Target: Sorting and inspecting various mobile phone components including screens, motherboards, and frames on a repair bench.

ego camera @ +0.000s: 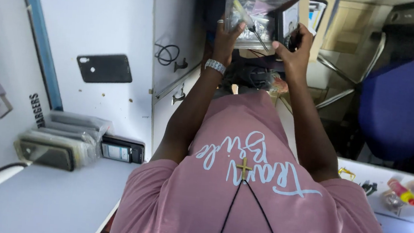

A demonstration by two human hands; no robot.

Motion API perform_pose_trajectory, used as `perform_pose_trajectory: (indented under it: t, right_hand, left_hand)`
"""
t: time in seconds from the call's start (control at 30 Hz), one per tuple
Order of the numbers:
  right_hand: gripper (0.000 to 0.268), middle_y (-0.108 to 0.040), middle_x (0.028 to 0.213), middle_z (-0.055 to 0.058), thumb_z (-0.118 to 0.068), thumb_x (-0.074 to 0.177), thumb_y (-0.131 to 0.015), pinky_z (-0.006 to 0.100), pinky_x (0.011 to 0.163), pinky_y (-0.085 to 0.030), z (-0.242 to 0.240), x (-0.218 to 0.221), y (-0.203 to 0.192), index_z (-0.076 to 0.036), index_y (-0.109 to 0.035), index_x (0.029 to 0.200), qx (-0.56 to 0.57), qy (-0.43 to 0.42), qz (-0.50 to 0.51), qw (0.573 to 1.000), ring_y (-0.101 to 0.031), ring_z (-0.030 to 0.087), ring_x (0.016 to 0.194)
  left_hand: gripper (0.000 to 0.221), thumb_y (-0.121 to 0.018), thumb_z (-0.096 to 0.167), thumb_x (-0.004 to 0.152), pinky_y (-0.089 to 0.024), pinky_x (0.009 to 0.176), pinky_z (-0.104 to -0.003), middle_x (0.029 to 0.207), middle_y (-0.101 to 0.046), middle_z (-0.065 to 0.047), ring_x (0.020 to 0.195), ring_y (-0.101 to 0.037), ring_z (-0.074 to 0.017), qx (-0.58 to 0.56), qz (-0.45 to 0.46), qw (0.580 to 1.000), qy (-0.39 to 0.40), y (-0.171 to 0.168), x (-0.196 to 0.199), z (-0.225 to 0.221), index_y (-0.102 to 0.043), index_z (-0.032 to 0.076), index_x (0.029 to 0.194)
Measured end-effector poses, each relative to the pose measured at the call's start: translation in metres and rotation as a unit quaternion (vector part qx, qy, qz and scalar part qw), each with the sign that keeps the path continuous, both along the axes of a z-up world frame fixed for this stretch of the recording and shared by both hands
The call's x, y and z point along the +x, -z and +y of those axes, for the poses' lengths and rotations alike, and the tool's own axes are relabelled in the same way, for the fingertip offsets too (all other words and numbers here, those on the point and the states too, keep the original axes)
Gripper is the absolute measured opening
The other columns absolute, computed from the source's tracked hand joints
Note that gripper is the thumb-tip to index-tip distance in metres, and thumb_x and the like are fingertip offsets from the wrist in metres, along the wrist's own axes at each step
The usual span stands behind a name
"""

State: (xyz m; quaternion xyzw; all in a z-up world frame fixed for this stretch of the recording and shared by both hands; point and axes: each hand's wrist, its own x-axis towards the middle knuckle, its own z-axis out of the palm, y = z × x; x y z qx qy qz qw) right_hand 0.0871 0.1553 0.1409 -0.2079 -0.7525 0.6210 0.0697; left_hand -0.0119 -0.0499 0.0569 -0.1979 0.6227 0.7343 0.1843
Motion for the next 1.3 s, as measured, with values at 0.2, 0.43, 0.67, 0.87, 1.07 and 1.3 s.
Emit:
perform_pose_trajectory:
  t: [0.2,0.43,0.67,0.87,1.07,1.3]
  right_hand:
    - [0.077,-0.045,0.129,0.009,-0.029,0.094,-0.089,0.037,0.108,-0.046,-0.024,0.002,-0.070,-0.006,-0.047,0.154,0.027,-0.047,0.030,0.998,-0.052,0.024,0.120]
    - [0.078,-0.043,0.127,0.007,-0.025,0.089,-0.088,0.032,0.105,-0.044,-0.064,-0.036,-0.209,-0.006,-0.047,0.152,0.006,-0.177,0.081,0.981,-0.049,0.020,0.119]
    - [0.080,-0.048,0.138,0.014,-0.036,0.092,-0.095,0.039,0.111,-0.042,-0.133,-0.102,-0.213,-0.007,-0.047,0.149,0.048,-0.327,0.178,0.927,-0.051,0.030,0.128]
    - [0.081,-0.042,0.128,0.011,-0.040,0.091,-0.091,0.039,0.109,-0.046,-0.187,-0.116,-0.193,-0.004,-0.045,0.148,0.015,-0.371,0.139,0.918,-0.050,0.025,0.125]
    - [0.085,-0.045,0.135,0.012,-0.039,0.086,-0.090,0.037,0.112,-0.045,-0.196,-0.118,-0.206,-0.007,-0.045,0.151,0.027,-0.443,0.060,0.894,-0.054,0.025,0.129]
    - [0.083,-0.052,0.146,0.017,-0.031,0.091,-0.102,0.043,0.116,-0.046,-0.195,-0.185,-0.167,-0.005,-0.047,0.148,0.089,-0.319,0.137,0.934,-0.053,0.032,0.138]
  left_hand:
    - [0.074,-0.087,0.035,0.086,-0.054,0.105,-0.041,0.133,-0.071,-0.013,0.121,-0.067,-0.0244,0.048,0.053,0.995,-0.067,-0.105,0.025,-0.034,-0.055,0.009,0.147]
    - [0.092,-0.051,0.081,0.083,-0.041,0.101,-0.048,0.136,-0.041,-0.009,0.124,-0.043,-0.0273,-0.095,0.010,0.986,-0.133,-0.246,0.039,-0.082,-0.039,0.015,0.146]
    - [0.058,-0.058,0.049,0.103,-0.044,0.123,-0.046,0.158,-0.060,-0.015,0.149,-0.054,-0.0326,-0.105,0.104,0.941,-0.305,-0.242,0.024,-0.166,-0.059,0.011,0.147]
    - [0.042,-0.062,0.032,0.105,-0.055,0.112,-0.037,0.140,-0.074,-0.012,0.132,-0.068,-0.0255,-0.185,0.156,0.900,-0.361,-0.200,0.009,-0.228,-0.070,0.006,0.137]
    - [0.033,-0.067,0.025,0.100,-0.063,0.091,-0.035,0.123,-0.082,-0.009,0.109,-0.078,-0.0209,-0.318,0.192,0.849,-0.375,-0.181,-0.015,-0.271,-0.077,0.006,0.125]
    - [0.032,-0.074,0.023,0.102,-0.069,0.101,-0.039,0.127,-0.082,-0.013,0.115,-0.081,-0.0264,-0.278,0.253,0.870,-0.320,-0.170,-0.039,-0.322,-0.077,0.006,0.129]
